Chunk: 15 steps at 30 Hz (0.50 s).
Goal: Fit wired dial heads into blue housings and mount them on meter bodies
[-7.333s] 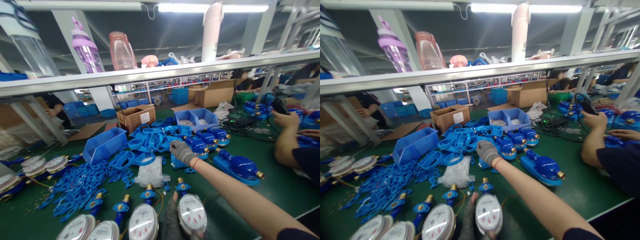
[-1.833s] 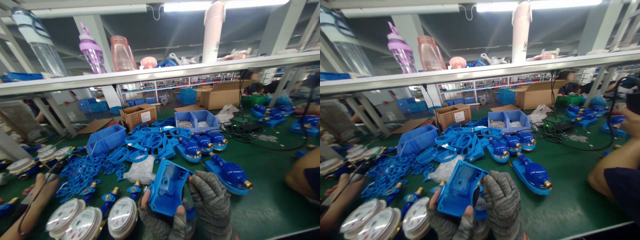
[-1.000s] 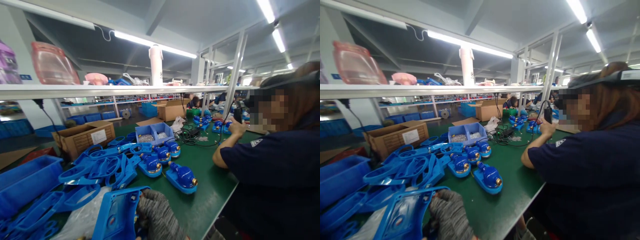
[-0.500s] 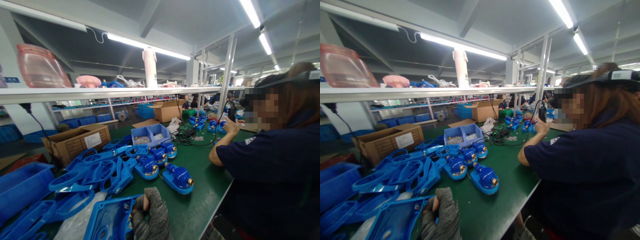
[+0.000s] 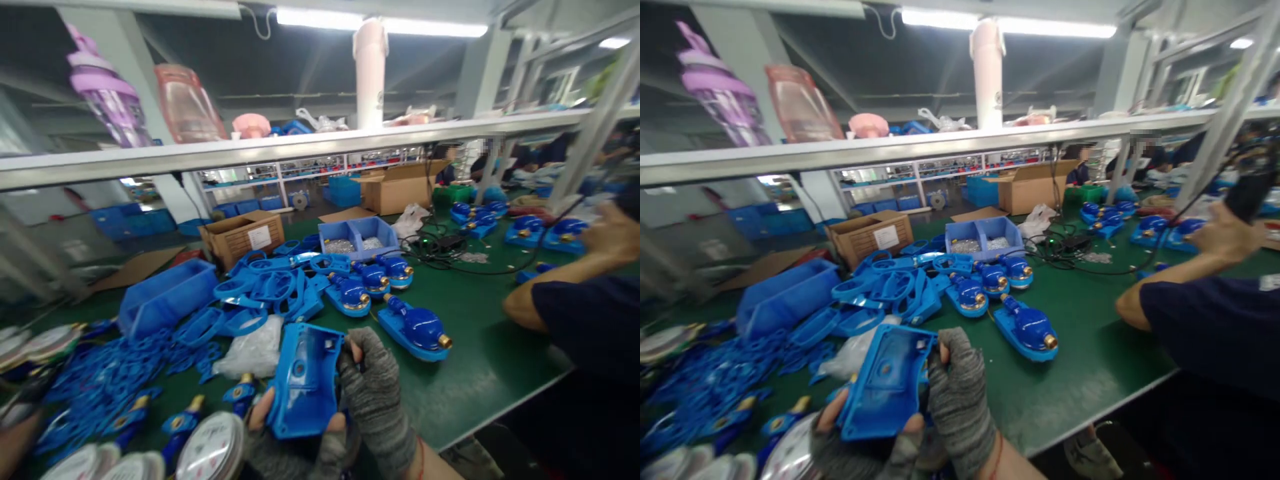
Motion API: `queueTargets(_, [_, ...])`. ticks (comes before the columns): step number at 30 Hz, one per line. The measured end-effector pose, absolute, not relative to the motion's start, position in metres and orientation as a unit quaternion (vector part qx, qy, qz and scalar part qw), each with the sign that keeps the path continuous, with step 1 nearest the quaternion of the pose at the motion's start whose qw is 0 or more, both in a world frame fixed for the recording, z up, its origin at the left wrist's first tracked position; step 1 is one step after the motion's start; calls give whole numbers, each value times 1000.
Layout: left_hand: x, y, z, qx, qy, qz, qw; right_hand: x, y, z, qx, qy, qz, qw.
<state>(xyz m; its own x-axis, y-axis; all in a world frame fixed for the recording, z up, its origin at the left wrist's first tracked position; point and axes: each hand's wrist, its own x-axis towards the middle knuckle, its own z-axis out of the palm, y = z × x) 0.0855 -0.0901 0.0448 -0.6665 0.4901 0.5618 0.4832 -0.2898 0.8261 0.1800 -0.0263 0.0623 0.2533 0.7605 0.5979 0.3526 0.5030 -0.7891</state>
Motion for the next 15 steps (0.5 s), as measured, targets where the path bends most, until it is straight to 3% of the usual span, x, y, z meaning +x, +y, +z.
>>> queueTargets(7, [87,-90,52,392,645,650,86,187,-23,76,-437,-661,54,608])
queueTargets(13, [74,-81,60,342,538,711,297,215,-16,67,-382,-658,24,648])
queueTargets(15, [68,-79,62,317,510,715,357,226,-14,59,-390,-656,94,639])
